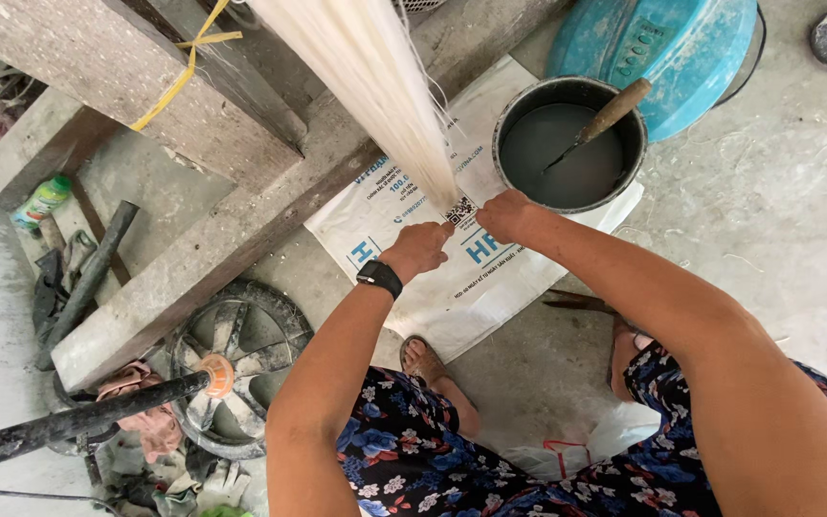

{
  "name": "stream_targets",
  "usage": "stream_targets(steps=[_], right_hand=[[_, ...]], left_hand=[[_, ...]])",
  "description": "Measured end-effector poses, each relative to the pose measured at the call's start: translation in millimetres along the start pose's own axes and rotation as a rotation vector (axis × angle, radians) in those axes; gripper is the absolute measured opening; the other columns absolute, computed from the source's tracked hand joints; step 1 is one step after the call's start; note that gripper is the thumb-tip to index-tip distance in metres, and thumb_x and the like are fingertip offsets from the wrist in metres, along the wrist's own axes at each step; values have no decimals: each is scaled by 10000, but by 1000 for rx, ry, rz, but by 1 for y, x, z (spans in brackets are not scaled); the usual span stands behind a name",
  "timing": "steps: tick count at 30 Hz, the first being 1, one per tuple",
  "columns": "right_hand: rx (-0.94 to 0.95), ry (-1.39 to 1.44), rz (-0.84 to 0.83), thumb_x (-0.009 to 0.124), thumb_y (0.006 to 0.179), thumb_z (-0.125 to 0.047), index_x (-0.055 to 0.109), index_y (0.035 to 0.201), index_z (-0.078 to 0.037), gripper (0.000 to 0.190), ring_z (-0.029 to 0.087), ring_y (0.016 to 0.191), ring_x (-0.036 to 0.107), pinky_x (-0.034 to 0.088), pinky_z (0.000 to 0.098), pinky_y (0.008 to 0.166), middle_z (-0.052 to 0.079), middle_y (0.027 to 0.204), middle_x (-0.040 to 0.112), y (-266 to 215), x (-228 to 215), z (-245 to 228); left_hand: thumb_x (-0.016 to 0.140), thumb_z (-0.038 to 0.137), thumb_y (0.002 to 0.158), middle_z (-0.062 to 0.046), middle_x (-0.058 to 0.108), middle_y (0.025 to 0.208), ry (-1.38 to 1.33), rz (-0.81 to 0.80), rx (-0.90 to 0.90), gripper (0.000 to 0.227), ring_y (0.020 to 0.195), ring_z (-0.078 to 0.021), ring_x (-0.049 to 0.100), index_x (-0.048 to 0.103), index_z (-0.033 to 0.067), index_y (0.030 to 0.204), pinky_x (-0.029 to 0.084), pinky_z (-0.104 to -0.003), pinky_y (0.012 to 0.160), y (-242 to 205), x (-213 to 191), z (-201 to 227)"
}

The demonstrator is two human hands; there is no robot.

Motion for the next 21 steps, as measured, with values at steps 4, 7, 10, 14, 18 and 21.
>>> stream_targets(steps=[4,7,10,14,18,21], right_hand=[[8,5,-17,579,957,-219,697,1138,-126,236,311,982,759,597,492,737,122,1117,778,3,4,1],[7,17,-27,610,944,-251,689,1126,-136,229,319,936,761,605,495,710,127,1054,775,7,11,2],[-13,-47,-50,608,941,-263,665,1231,-148,317,313,1036,741,597,525,768,114,1178,758,8,20,3],[2,-66,-127,635,948,-367,605,1342,-174,440,287,1134,699,593,518,817,82,1304,709,10,27,6],[12,-71,-155,642,940,-406,601,1337,-180,459,268,1136,692,593,491,820,56,1309,697,8,36,12],[18,-46,-180,659,942,-358,626,1299,-146,417,294,1081,714,592,506,788,92,1242,719,-1,43,13]], left_hand=[[730,228,924,-226,712,1105,24,11,-5,564,1001,-429,740,530,74,1428,612,-552,811,3,3,0],[737,236,919,-238,704,1093,25,4,19,570,983,-444,739,524,64,1419,608,-573,795,2,4,1],[722,232,930,-256,697,1130,-2,15,26,549,1038,-472,716,530,44,1409,592,-599,848,0,7,3],[725,227,924,-233,695,1129,-5,20,33,561,1032,-457,719,517,67,1420,590,-598,843,3,7,5],[710,237,933,-206,699,1137,21,-16,8,543,1049,-426,723,520,86,1418,591,-570,865,4,9,7],[709,211,924,-211,701,1140,2,-11,-8,515,1062,-425,713,545,73,1391,552,-607,923,2,13,10]])
Point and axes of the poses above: each hand's wrist, its own y-axis towards the middle knuckle, its own x-axis out of the palm, z = x × y, the point moved 1 cm from there along y, towards the middle knuckle
